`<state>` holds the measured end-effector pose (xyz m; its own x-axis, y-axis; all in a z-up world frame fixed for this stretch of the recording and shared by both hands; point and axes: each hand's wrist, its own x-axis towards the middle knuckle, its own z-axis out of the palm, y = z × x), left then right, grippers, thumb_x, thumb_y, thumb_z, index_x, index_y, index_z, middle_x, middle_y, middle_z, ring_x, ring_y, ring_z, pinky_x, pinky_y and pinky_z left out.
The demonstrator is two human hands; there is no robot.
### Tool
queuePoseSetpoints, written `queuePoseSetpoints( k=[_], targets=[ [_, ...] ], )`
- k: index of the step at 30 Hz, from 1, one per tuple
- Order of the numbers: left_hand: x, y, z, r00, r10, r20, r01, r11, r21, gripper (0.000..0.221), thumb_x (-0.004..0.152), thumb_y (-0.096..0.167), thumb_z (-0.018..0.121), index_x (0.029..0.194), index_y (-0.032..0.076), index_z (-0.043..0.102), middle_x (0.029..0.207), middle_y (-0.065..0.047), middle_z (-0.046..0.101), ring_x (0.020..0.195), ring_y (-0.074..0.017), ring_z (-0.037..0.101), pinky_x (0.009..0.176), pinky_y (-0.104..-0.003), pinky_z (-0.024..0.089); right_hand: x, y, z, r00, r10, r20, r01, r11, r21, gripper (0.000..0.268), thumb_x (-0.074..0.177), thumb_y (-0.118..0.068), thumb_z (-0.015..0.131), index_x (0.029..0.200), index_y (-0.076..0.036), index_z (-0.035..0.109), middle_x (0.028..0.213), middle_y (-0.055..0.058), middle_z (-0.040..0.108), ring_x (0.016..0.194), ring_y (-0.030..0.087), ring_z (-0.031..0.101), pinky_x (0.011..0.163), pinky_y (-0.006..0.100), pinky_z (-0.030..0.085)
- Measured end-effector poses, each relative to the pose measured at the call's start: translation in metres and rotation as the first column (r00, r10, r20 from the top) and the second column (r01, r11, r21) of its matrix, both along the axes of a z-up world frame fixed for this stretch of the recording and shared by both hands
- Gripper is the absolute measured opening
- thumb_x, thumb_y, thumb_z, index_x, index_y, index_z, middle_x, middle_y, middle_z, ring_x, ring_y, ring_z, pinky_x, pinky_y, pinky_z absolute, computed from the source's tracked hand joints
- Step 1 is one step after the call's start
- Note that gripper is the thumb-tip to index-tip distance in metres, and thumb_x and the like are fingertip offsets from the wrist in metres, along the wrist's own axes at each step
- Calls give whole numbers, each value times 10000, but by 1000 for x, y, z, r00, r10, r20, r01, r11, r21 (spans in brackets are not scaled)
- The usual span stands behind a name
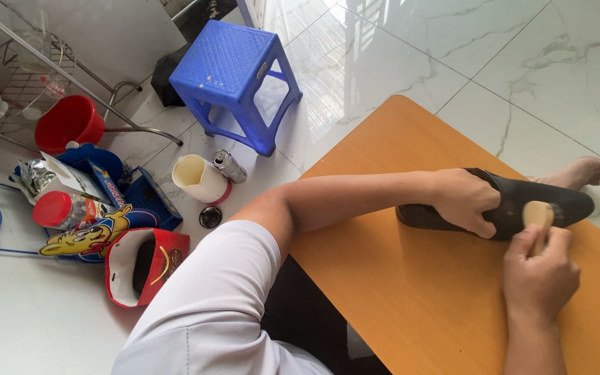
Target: Polishing a black leather shoe by applying polish with an applicator and buffing it with a brush.
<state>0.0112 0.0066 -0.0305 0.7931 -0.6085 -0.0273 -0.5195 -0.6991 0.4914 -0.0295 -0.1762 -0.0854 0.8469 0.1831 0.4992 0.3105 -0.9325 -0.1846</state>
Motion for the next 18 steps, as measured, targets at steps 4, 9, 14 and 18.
queuePoseSetpoints(
  k=[4, 9, 14, 18],
  targets=[
    [-2, 2, 7, 1000, -5, -10, 5, 1000, -24, 338, 602, 373, 487, 527, 48, 536, 482, -30, 546, 433, -202, 481, 426, -292, 426, -6, 7, 9, 994, 78, 82, -90, 983, 161, 156, 1042, -42, 493, 907, 34, 475, 594, 94, 510, 409, 203, 462, 400, 313, 371],
    [-5, 2, 11, 996, 45, -72, -48, 998, -40, 296, 583, 368, 501, 532, 80, 542, 508, -6, 573, 465, -181, 504, 462, -278, 438, -3, 5, 4, 999, -16, -45, 17, 1000, 22, 150, 988, -145, 505, 922, -10, 508, 642, 147, 558, 505, 346, 533, 470, 407, 423],
    [-5, 2, 12, 998, 52, -44, -55, 996, -75, 307, 573, 367, 501, 505, 70, 530, 483, -12, 565, 431, -179, 490, 428, -278, 432, -17, 16, 11, 997, 68, -31, -66, 996, 58, 162, 1005, -104, 486, 907, 16, 437, 567, 124, 519, 409, 288, 495, 403, 356, 393],
    [-4, 1, 8, 997, 59, -41, -62, 996, -65, 312, 571, 377, 500, 504, 73, 517, 484, -10, 547, 440, -179, 476, 441, -276, 429, -7, 14, 17, 962, -44, -271, 48, 999, 10, 215, 1007, -186, 400, 937, 17, 417, 592, 204, 554, 457, 393, 530, 440, 447, 421]
  ],
)
